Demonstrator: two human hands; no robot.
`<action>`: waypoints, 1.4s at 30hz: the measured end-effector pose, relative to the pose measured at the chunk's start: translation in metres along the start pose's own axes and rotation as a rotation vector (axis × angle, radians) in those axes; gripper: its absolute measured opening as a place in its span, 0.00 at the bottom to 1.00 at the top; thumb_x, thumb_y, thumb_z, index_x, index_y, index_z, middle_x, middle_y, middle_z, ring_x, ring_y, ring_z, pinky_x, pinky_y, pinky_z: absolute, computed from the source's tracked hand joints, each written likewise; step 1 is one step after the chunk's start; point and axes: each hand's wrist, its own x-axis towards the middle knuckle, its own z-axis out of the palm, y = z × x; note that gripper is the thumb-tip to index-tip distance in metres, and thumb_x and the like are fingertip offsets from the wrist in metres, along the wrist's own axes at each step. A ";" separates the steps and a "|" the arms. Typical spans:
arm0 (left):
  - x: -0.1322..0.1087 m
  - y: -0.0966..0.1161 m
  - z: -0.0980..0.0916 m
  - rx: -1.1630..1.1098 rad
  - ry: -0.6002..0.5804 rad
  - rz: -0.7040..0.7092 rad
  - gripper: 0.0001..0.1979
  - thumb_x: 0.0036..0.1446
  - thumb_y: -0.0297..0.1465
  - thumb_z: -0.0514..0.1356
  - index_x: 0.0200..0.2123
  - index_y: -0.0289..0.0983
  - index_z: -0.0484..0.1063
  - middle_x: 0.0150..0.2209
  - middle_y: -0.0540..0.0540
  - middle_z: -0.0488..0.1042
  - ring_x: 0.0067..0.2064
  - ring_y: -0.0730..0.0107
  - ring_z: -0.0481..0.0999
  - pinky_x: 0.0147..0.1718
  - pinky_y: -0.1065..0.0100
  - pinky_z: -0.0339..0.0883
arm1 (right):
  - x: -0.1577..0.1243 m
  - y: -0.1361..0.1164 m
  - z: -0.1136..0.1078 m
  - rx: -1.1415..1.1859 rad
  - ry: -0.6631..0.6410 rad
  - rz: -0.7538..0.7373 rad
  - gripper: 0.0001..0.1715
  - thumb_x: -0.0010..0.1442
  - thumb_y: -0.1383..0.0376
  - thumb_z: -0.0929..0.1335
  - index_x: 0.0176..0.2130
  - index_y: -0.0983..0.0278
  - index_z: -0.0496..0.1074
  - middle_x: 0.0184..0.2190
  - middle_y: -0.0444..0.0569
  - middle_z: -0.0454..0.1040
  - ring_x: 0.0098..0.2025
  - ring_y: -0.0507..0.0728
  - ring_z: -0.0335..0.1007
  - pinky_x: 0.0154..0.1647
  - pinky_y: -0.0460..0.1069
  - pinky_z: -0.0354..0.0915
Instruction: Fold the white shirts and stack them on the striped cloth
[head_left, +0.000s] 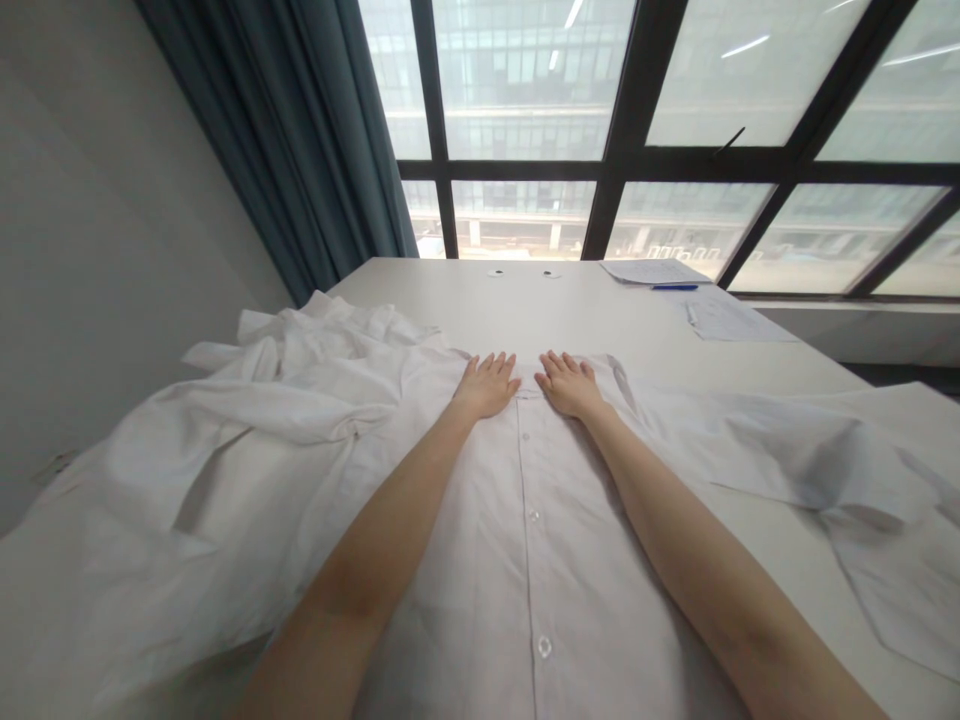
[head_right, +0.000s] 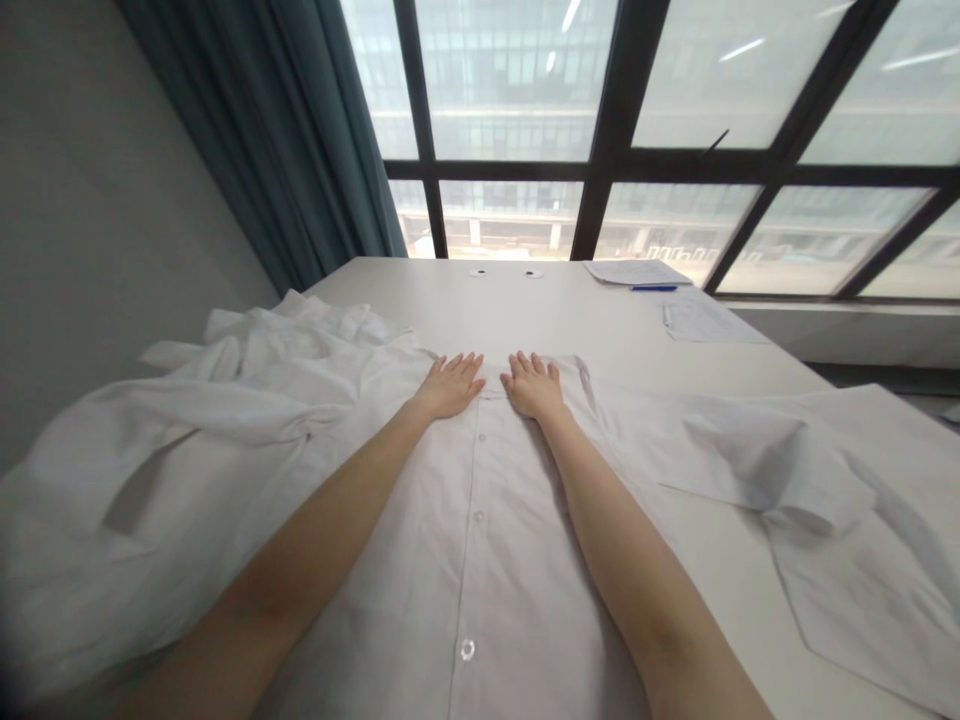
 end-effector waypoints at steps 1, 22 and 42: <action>0.000 0.000 0.000 -0.005 0.001 -0.003 0.25 0.67 0.38 0.48 0.65 0.39 0.57 0.67 0.39 0.57 0.68 0.53 0.56 0.64 0.48 0.44 | 0.000 0.002 0.000 0.003 0.002 0.011 0.29 0.68 0.55 0.57 0.64 0.60 0.60 0.67 0.54 0.56 0.69 0.66 0.47 0.64 0.68 0.46; 0.000 -0.027 -0.017 -0.088 0.354 -0.529 0.12 0.64 0.35 0.53 0.47 0.41 0.71 0.41 0.40 0.79 0.49 0.51 0.72 0.50 0.52 0.55 | 0.000 0.012 -0.017 0.085 0.264 0.194 0.23 0.63 0.63 0.63 0.56 0.65 0.67 0.41 0.56 0.79 0.49 0.66 0.69 0.50 0.59 0.56; -0.005 0.003 -0.021 0.159 0.340 -0.126 0.20 0.63 0.25 0.47 0.55 0.35 0.70 0.62 0.36 0.61 0.63 0.54 0.58 0.62 0.52 0.47 | -0.006 -0.011 -0.025 -0.051 0.215 -0.043 0.27 0.65 0.70 0.58 0.61 0.66 0.63 0.63 0.57 0.62 0.64 0.62 0.54 0.61 0.57 0.52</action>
